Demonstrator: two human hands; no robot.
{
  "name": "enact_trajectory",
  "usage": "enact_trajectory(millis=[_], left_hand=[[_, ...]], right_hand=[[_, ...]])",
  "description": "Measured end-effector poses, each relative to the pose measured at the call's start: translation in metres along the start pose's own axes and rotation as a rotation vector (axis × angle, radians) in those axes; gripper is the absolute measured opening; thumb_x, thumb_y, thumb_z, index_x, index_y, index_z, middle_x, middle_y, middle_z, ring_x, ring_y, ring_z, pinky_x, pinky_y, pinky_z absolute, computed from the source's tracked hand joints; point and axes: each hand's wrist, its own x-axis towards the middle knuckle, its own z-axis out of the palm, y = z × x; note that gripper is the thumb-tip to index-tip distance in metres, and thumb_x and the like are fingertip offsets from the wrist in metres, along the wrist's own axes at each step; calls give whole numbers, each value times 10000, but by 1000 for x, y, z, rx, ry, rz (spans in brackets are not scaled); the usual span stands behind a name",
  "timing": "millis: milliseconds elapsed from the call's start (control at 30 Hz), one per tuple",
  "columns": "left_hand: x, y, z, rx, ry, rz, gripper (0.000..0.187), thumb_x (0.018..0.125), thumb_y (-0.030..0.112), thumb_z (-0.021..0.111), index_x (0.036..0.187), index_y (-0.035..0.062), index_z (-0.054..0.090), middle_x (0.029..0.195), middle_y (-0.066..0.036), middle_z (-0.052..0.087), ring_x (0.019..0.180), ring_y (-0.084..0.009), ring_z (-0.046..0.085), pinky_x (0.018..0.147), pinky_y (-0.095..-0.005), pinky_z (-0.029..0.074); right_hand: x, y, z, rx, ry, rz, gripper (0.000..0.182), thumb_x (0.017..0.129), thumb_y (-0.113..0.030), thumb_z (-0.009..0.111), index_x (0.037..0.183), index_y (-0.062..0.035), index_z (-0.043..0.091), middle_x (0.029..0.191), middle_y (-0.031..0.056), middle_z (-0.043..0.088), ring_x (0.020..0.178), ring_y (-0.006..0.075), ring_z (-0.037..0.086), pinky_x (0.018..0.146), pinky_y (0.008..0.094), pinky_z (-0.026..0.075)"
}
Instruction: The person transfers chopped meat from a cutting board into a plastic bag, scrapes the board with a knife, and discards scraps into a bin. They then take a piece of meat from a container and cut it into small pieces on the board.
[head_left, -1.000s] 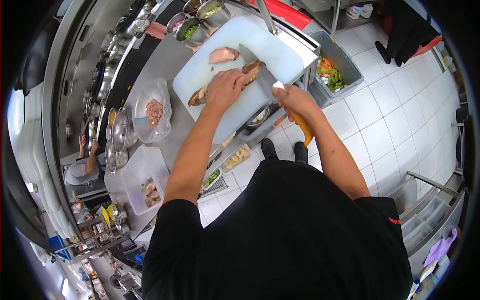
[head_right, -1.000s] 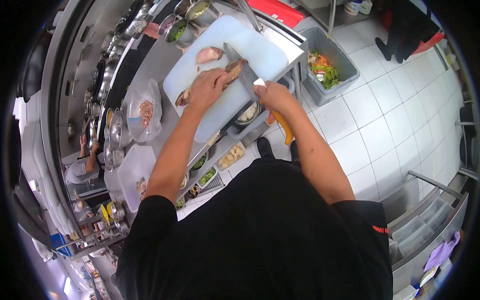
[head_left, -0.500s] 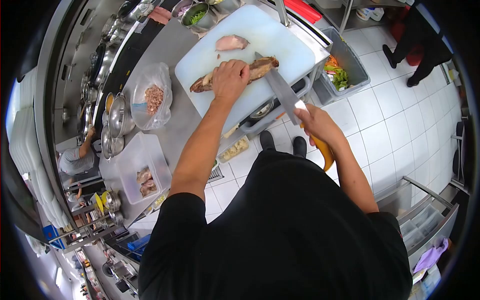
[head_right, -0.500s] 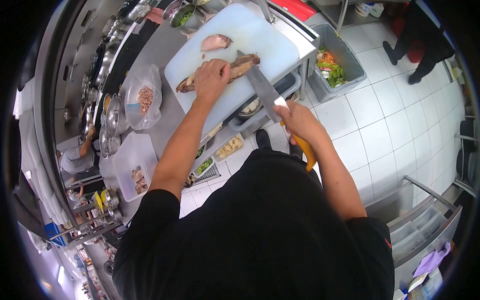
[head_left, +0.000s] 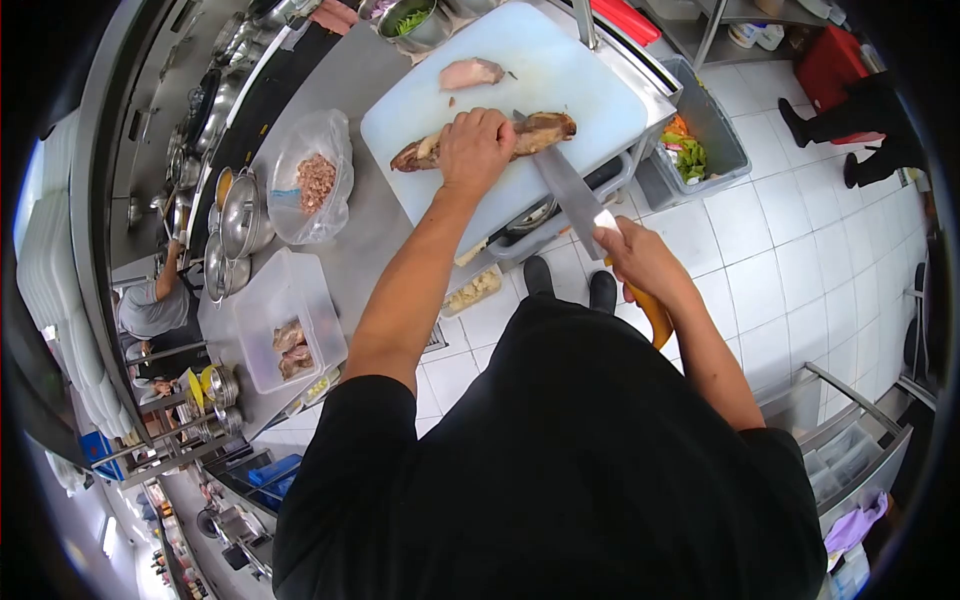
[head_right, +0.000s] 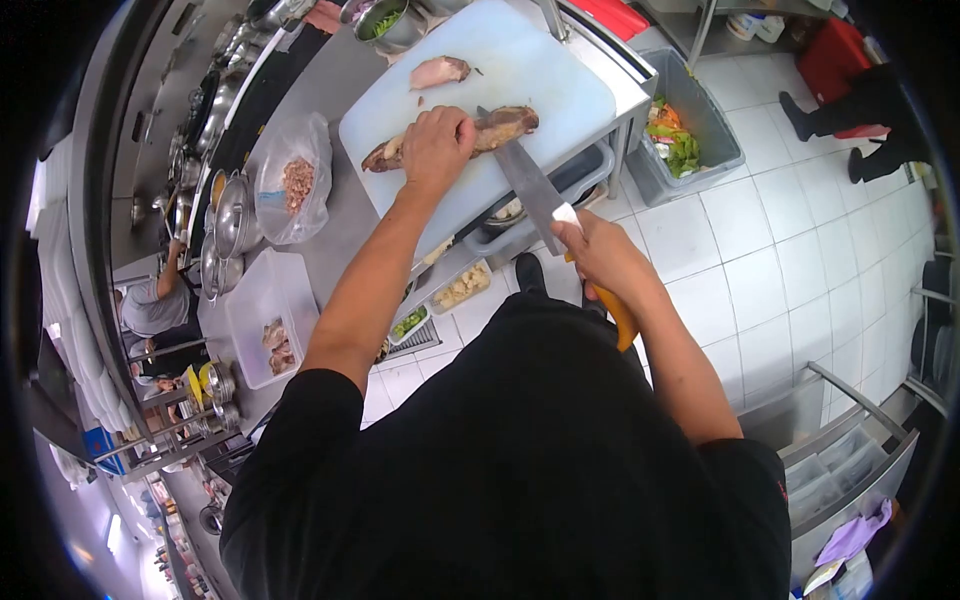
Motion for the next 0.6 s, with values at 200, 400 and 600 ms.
enact_trajectory(millis=[200, 400, 600], left_hand=[[-1, 0, 3, -65, 11, -22, 67, 859, 187, 666, 856, 120, 662, 859, -59, 675, 831, -302, 630, 752, -467, 500], [-1, 1, 4, -31, 67, -5, 85, 870, 186, 664, 844, 106, 654, 857, -72, 672, 817, -312, 623, 744, -457, 505], [0, 0, 4, -66, 38, -41, 119, 894, 193, 652, 847, 84, 640, 870, -93, 665, 820, -328, 617, 747, -466, 506]], right_hand=[[55, -26, 8, -61, -39, -21, 473, 1036, -375, 492, 1073, 87, 588, 750, 146, 638, 427, 242, 594, 436, 380, 500], [35, -8, 7, -119, -41, -36, 476, 1033, -380, 489, 1070, 83, 592, 790, 167, 672, 477, 253, 634, 457, 393, 514], [22, -3, 0, -160, -74, -40, 452, 1023, -354, 494, 1077, 83, 599, 769, 185, 674, 501, 269, 657, 505, 408, 535]])
